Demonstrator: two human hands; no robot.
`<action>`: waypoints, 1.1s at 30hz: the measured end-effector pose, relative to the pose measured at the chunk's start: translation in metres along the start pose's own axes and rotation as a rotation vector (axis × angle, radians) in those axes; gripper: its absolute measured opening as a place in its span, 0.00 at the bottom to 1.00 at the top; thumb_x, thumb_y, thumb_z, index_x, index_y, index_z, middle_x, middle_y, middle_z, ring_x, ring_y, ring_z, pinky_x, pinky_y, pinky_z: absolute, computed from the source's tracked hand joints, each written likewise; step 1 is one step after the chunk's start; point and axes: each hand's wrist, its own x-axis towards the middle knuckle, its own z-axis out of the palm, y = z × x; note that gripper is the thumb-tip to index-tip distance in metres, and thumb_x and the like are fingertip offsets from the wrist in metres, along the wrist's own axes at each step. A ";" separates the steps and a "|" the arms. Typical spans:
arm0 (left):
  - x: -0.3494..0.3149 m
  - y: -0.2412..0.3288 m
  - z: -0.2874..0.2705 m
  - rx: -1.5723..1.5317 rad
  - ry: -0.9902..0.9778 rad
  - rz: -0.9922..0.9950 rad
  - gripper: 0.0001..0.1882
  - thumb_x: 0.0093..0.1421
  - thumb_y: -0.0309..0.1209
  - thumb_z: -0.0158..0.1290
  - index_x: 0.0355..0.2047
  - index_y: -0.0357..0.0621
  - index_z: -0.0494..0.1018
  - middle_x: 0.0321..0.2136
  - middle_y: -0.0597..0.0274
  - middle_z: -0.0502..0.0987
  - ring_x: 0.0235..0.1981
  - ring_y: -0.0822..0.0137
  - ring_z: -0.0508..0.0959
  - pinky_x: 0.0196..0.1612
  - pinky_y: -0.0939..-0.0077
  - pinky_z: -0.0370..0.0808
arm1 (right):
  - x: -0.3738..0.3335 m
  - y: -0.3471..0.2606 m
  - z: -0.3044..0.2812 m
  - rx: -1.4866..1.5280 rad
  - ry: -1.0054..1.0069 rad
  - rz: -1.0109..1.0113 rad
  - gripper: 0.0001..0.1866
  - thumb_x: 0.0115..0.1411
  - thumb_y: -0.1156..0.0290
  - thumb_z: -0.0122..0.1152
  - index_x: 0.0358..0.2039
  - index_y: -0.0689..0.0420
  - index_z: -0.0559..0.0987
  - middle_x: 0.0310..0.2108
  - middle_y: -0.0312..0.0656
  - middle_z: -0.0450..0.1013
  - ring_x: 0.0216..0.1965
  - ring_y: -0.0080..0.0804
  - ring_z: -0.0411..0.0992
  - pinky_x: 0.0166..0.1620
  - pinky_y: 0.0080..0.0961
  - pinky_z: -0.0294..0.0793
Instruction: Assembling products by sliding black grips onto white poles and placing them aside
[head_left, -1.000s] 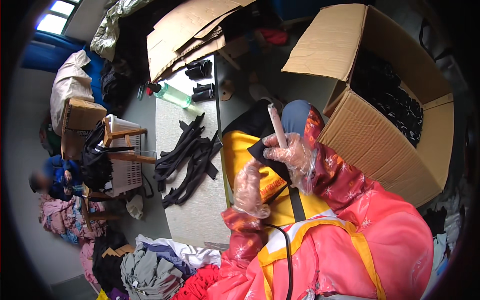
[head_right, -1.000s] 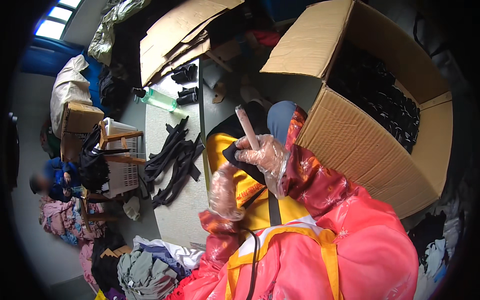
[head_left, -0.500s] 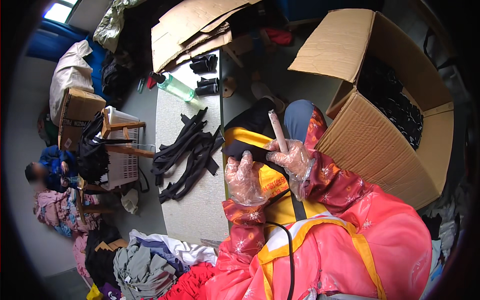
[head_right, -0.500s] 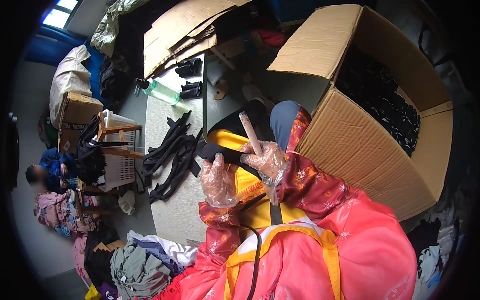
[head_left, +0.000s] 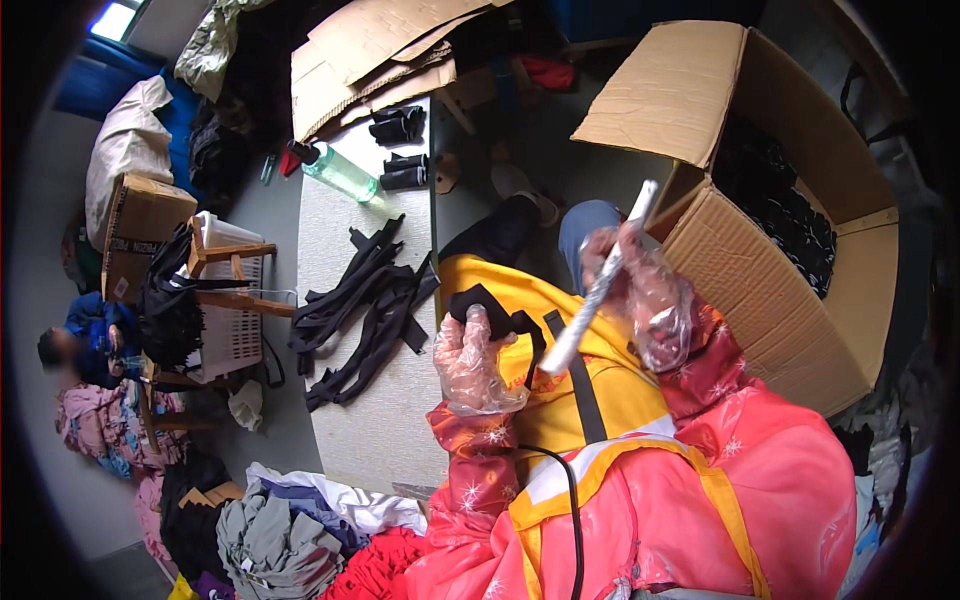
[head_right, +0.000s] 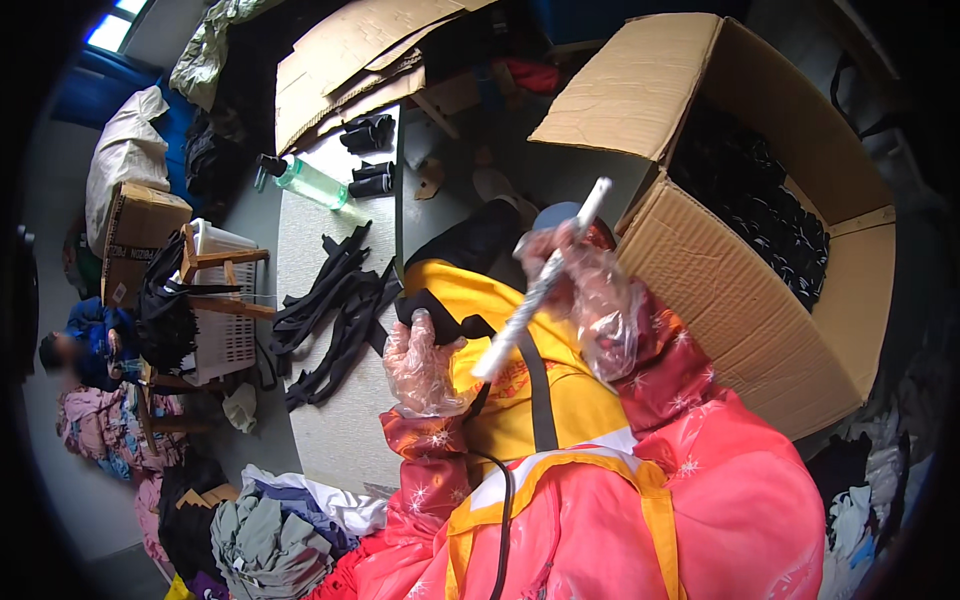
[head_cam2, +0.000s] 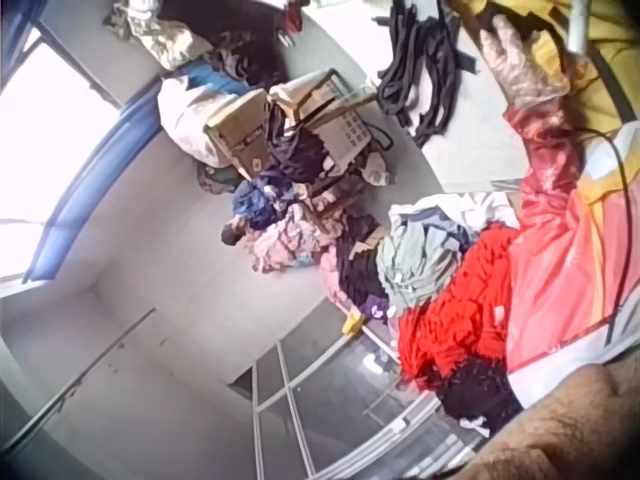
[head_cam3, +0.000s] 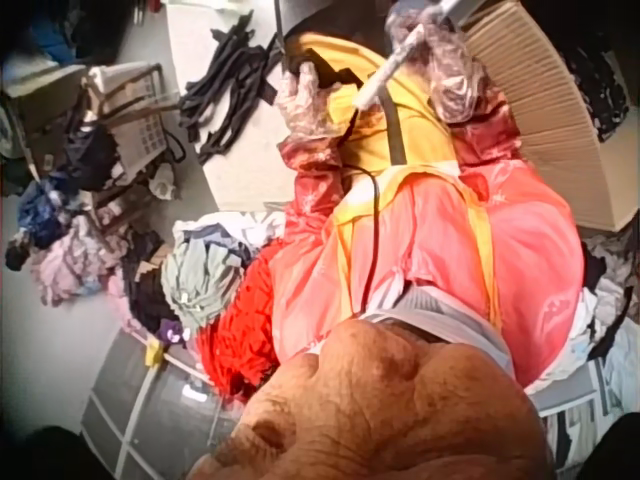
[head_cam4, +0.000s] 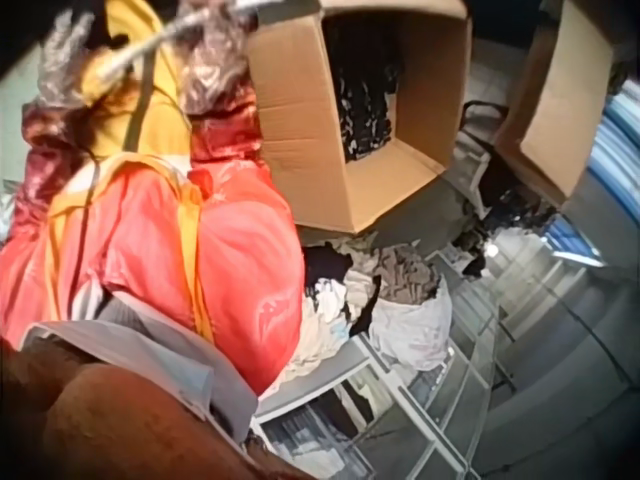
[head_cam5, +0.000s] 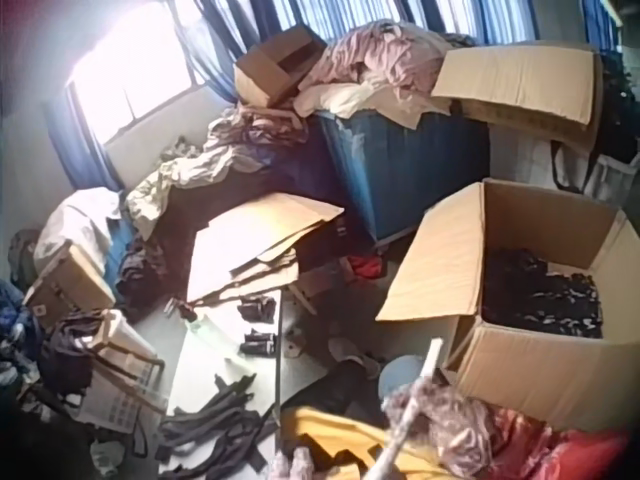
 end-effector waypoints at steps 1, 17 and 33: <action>0.005 -0.012 -0.011 0.034 -0.013 0.020 0.10 0.59 0.25 0.51 0.42 0.38 0.71 0.33 0.57 0.75 0.32 0.68 0.77 0.25 0.76 0.78 | 0.000 0.003 0.004 -0.007 -0.094 0.025 0.19 0.58 0.54 0.58 0.34 0.60 0.74 0.25 0.34 0.69 0.22 0.19 0.67 0.22 0.13 0.65; -0.009 -0.022 0.006 -0.196 -0.464 0.118 0.11 0.60 0.20 0.47 0.43 0.31 0.72 0.39 0.54 0.75 0.35 0.68 0.76 0.35 0.78 0.74 | 0.007 0.068 -0.004 -0.033 -0.175 -0.053 0.23 0.55 0.66 0.62 0.50 0.63 0.71 0.43 0.44 0.73 0.41 0.29 0.71 0.46 0.25 0.70; -0.017 -0.020 0.008 -0.246 -0.467 -0.180 0.22 0.61 0.35 0.50 0.51 0.34 0.64 0.42 0.53 0.73 0.40 0.62 0.76 0.40 0.68 0.77 | 0.006 0.045 0.010 -0.181 -0.290 0.063 0.18 0.46 0.83 0.62 0.41 0.62 0.75 0.36 0.40 0.75 0.38 0.27 0.73 0.41 0.20 0.74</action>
